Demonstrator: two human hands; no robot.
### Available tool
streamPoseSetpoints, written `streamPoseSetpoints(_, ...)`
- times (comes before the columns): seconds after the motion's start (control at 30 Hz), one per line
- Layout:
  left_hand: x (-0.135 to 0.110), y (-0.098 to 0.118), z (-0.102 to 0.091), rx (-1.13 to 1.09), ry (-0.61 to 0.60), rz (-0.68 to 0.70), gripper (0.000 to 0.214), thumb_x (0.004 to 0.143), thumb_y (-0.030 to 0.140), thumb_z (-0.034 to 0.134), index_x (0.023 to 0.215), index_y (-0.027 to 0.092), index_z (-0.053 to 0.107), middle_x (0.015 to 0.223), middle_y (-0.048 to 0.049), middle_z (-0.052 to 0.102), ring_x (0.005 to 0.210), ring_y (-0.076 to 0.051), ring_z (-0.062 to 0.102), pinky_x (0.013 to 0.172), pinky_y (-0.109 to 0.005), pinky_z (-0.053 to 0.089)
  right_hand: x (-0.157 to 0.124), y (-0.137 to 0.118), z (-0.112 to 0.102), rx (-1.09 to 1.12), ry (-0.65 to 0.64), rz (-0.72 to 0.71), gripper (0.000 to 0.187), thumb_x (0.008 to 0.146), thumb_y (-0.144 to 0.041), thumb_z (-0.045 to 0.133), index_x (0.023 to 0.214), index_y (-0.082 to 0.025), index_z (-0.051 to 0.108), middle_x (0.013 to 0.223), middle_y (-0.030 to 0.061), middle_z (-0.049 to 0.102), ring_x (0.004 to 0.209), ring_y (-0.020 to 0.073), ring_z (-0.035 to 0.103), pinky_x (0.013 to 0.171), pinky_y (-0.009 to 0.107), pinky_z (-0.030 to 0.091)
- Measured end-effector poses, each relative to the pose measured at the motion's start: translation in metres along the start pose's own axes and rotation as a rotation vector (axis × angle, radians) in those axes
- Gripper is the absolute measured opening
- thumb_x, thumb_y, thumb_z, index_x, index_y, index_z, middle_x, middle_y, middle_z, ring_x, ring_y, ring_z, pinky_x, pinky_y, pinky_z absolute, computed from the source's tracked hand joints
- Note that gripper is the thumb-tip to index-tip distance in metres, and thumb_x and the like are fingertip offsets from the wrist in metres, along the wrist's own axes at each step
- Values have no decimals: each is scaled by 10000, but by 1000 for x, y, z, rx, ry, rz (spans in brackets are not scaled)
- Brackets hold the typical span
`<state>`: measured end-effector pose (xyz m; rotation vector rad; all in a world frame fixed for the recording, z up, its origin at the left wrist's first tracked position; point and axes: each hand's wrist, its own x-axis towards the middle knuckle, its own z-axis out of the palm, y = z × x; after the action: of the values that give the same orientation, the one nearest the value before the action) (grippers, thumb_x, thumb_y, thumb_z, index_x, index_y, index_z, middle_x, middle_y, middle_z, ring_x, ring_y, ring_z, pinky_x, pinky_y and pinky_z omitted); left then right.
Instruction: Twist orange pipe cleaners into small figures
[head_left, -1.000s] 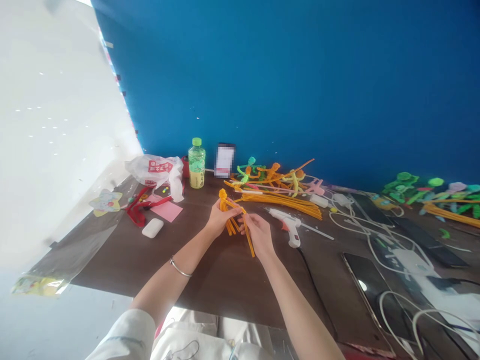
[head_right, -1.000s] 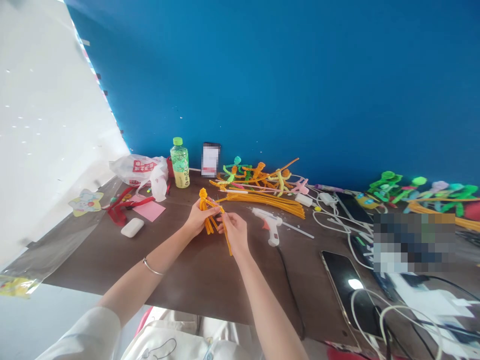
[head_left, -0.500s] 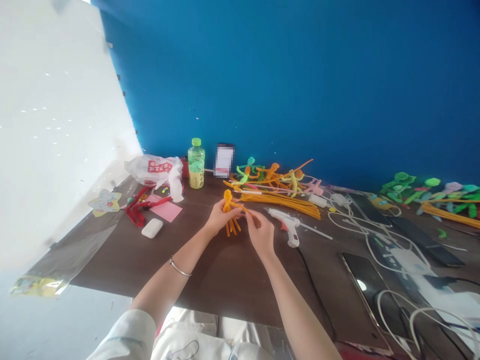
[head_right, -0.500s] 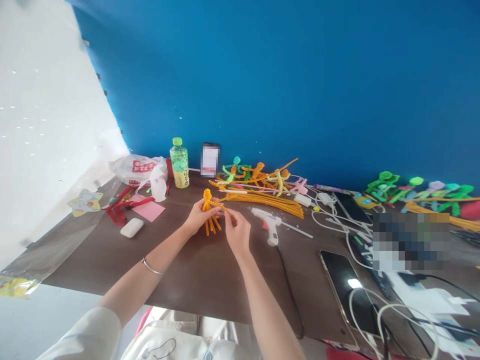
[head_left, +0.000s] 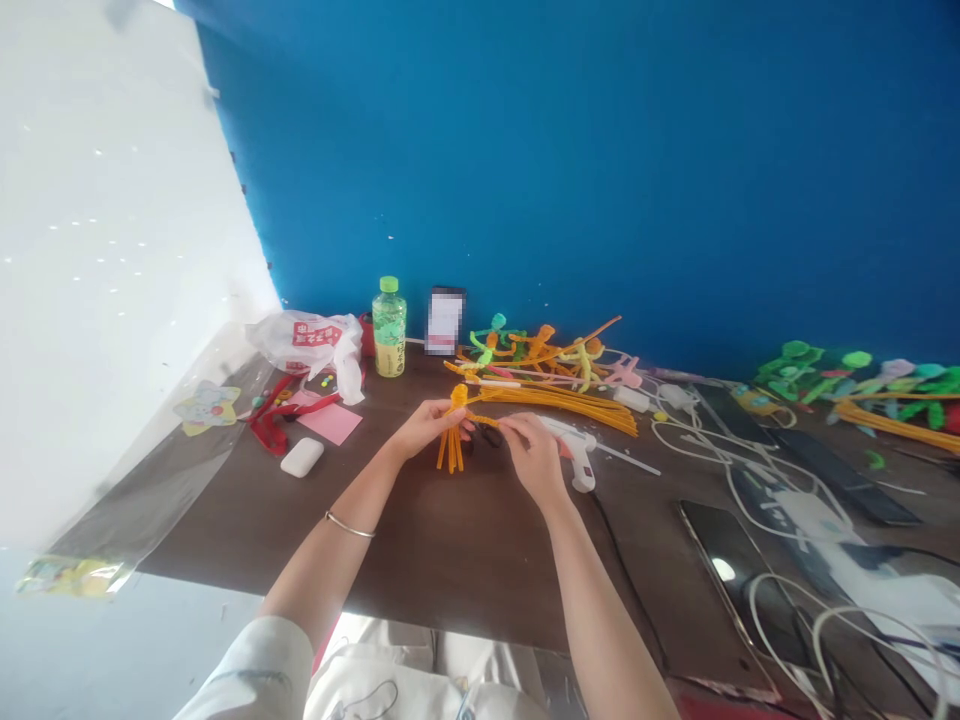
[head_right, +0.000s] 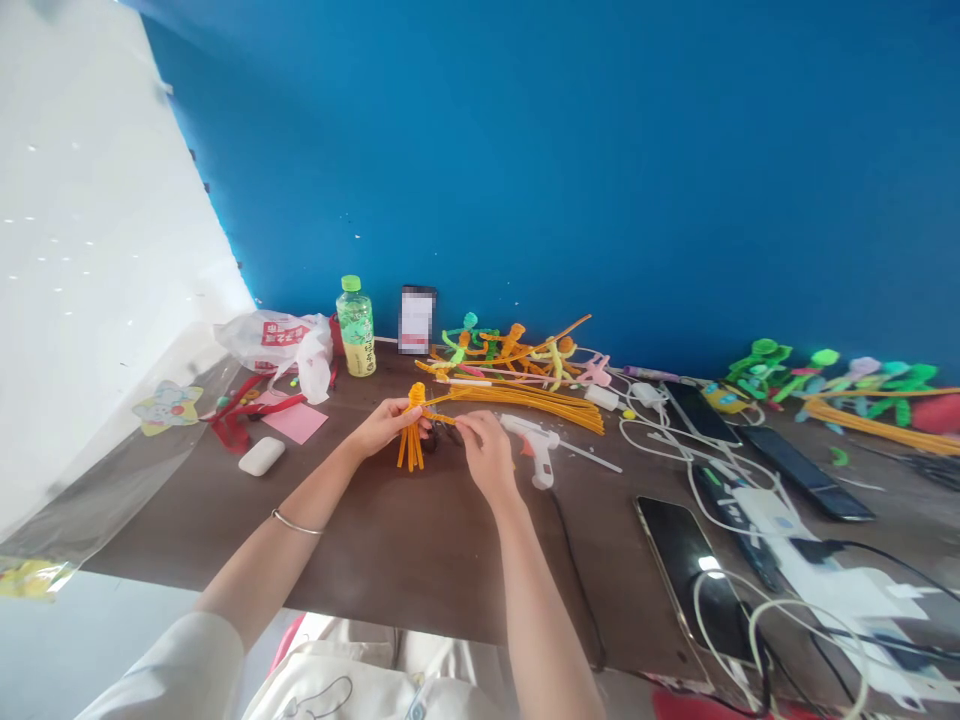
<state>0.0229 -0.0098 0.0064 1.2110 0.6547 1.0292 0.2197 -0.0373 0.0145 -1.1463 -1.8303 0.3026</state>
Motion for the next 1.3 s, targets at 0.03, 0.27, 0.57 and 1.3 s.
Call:
streamPoseSetpoints(0.03,0,0,-2,-18,-8,-13,317,697,412,639,812,117,629,764,-79,669,626,-138,628,642,-261,507,0,0,-1,0,-11,-4,234,864,-313,441,810,-200,638,841,60,601,795,183,571,728,327,464)
streamPoseSetpoints(0.27,1,-3,-6,-87,-2,-63,334,684,420,651,835,123,643,767,-90,674,629,-149,636,650,-281,511,0,-4,-2,12,-68,-8,238,865,-336,440,808,-213,636,855,54,570,803,182,561,708,306,456)
streamPoseSetpoints(0.57,-6,12,-9,-149,-233,-269,438,648,299,706,1057,174,612,912,-131,681,803,-240,659,797,-387,474,-1,3,2,-80,-31,-71,234,875,-282,417,837,-207,635,829,60,600,799,195,555,735,342,439)
streamPoseSetpoints(1.3,2,-8,14,-89,64,-136,347,627,312,717,876,77,666,705,-90,678,466,-114,592,509,-234,484,-2,-3,6,-88,27,-180,174,864,-269,464,858,-222,631,807,50,634,792,196,580,730,353,464)
